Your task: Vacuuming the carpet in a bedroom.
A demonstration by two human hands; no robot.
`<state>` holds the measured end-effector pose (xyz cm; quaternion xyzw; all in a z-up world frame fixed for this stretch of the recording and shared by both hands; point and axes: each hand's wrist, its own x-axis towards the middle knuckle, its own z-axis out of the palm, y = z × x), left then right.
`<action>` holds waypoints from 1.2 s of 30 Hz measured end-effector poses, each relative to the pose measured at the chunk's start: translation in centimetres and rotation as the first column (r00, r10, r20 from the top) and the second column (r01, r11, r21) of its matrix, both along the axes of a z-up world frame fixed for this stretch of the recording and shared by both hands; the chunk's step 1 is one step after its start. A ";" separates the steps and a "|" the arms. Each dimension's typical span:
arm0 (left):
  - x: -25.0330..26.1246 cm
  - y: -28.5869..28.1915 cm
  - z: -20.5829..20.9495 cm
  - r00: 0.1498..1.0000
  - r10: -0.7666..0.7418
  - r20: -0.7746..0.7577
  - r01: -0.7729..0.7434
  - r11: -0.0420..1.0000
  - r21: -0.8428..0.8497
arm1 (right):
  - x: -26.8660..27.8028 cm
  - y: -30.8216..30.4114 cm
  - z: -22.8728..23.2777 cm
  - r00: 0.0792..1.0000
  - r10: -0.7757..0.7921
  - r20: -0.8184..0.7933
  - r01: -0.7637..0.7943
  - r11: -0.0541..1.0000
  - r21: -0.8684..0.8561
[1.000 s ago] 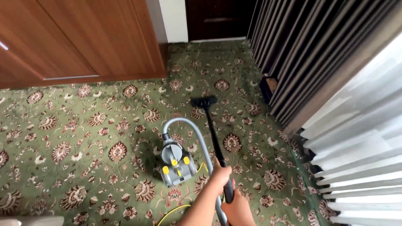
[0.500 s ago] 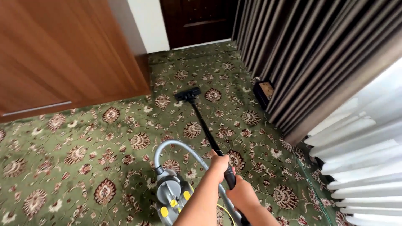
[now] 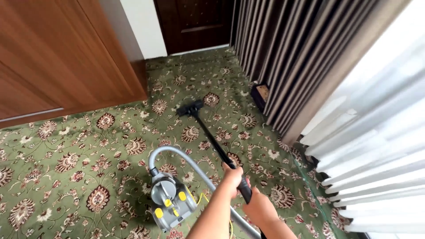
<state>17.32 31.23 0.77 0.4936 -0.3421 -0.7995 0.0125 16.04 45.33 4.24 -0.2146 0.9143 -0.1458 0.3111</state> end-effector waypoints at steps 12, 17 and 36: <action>3.1 19.1 0.7 0.998 -0.055 -0.040 0.059 0.994 0.097 | 4.0 19.1 2.7 0.984 -0.146 0.103 0.144 0.989 0.023; 5.0 26.3 1.2 0.996 -0.084 -0.016 0.085 0.994 0.074 | 4.8 27.1 -3.4 0.993 -0.122 -0.006 0.122 0.990 0.070; 9.8 17.8 1.7 0.997 -0.077 -0.030 0.075 0.995 -0.072 | 14.7 20.2 4.1 0.992 -0.124 0.004 0.117 0.924 -0.363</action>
